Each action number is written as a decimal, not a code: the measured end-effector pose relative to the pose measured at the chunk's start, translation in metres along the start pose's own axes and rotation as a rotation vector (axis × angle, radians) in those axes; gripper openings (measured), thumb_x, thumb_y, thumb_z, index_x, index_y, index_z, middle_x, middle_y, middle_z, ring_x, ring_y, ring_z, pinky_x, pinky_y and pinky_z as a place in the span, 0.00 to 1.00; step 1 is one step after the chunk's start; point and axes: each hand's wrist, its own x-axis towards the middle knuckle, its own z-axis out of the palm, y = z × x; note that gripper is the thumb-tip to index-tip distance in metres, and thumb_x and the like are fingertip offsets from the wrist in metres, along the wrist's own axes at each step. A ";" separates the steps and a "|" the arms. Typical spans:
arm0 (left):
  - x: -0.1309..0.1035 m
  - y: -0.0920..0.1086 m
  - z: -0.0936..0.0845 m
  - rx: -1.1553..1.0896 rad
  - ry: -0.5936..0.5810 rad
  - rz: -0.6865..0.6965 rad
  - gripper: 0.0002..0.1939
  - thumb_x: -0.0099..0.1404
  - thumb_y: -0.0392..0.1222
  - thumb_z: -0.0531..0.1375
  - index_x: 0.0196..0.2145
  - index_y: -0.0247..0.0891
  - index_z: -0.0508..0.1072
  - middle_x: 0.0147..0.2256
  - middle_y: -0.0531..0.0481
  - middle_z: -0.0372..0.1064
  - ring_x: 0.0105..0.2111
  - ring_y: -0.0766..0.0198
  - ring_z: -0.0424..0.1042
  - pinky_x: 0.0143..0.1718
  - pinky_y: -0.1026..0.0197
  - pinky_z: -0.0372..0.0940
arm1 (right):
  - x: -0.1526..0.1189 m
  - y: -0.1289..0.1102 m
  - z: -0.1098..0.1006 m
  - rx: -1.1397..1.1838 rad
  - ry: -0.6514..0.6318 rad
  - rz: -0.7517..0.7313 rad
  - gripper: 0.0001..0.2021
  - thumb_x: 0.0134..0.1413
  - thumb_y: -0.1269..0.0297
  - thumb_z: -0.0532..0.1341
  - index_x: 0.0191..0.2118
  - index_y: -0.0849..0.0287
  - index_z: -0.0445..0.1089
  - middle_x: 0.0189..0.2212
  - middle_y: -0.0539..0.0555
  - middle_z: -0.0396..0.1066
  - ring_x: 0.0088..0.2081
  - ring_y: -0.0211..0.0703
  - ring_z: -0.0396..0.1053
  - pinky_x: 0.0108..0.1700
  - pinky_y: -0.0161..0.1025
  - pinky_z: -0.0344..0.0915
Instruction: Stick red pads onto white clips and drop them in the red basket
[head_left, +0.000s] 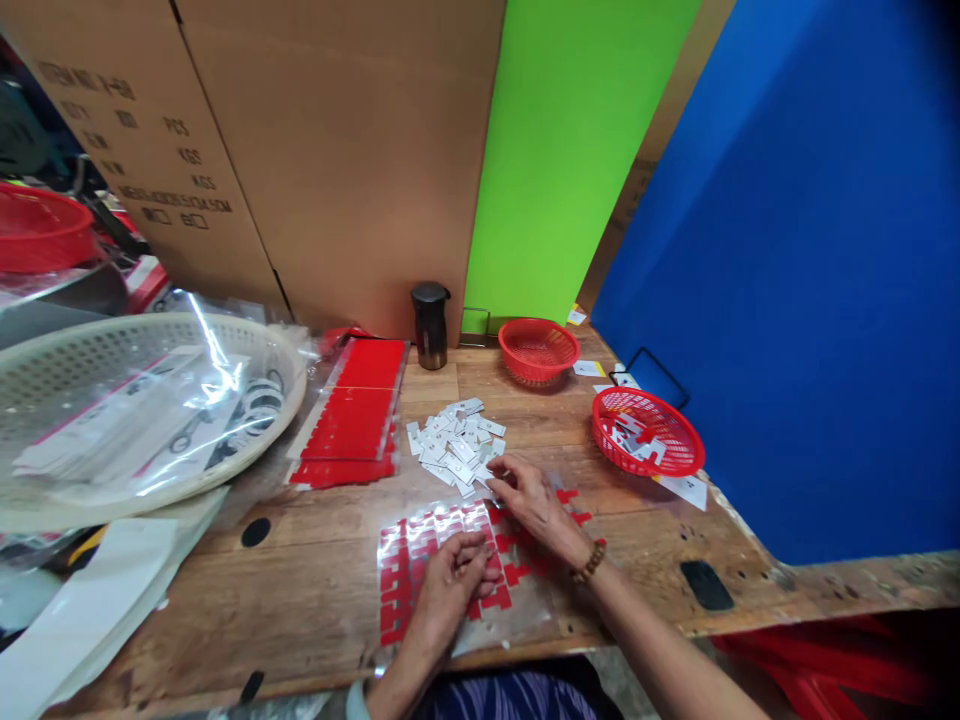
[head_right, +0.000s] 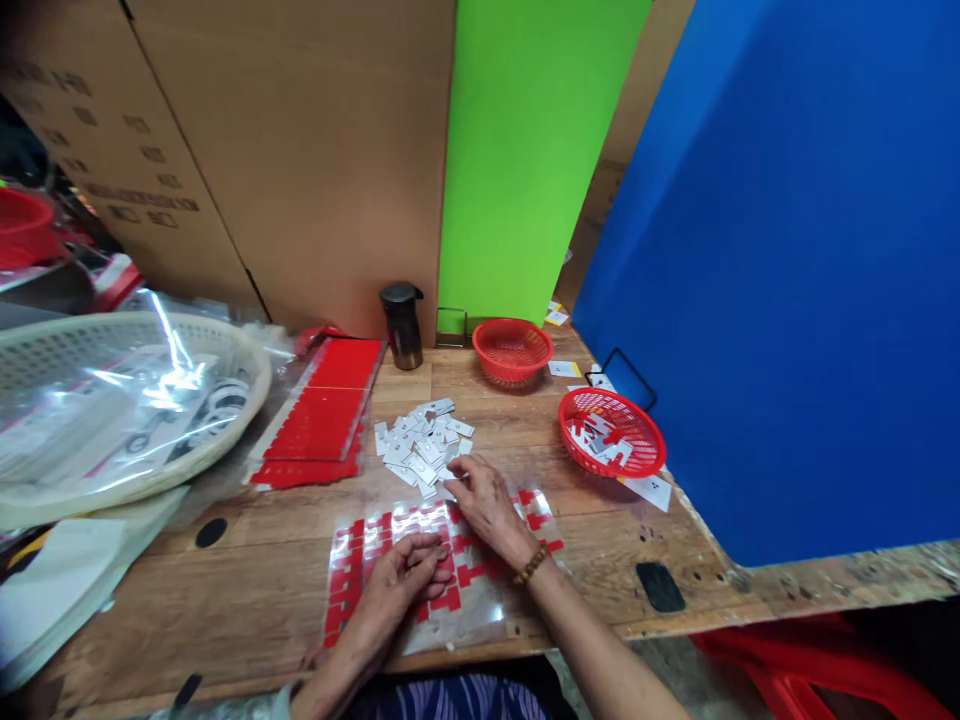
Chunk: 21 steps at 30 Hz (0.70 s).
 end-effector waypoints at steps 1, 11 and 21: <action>-0.001 0.001 0.000 -0.005 0.000 0.003 0.31 0.40 0.54 0.69 0.38 0.32 0.70 0.32 0.44 0.73 0.28 0.61 0.74 0.31 0.61 0.67 | 0.004 -0.005 0.007 -0.079 -0.021 -0.041 0.08 0.53 0.68 0.58 0.39 0.60 0.69 0.36 0.54 0.68 0.36 0.41 0.65 0.41 0.38 0.61; -0.010 0.016 0.005 -0.017 -0.026 0.005 0.29 0.40 0.53 0.69 0.37 0.31 0.70 0.31 0.45 0.72 0.28 0.62 0.74 0.32 0.61 0.67 | 0.028 -0.009 0.036 -0.262 0.016 0.034 0.04 0.46 0.74 0.57 0.30 0.60 0.62 0.28 0.52 0.63 0.31 0.40 0.60 0.33 0.35 0.55; -0.019 0.033 0.013 -0.206 0.080 0.063 0.23 0.51 0.47 0.66 0.42 0.34 0.70 0.38 0.42 0.73 0.38 0.60 0.74 0.41 0.60 0.67 | -0.022 -0.019 0.015 -0.137 0.171 0.004 0.05 0.51 0.72 0.53 0.27 0.58 0.58 0.25 0.49 0.62 0.28 0.38 0.60 0.31 0.34 0.56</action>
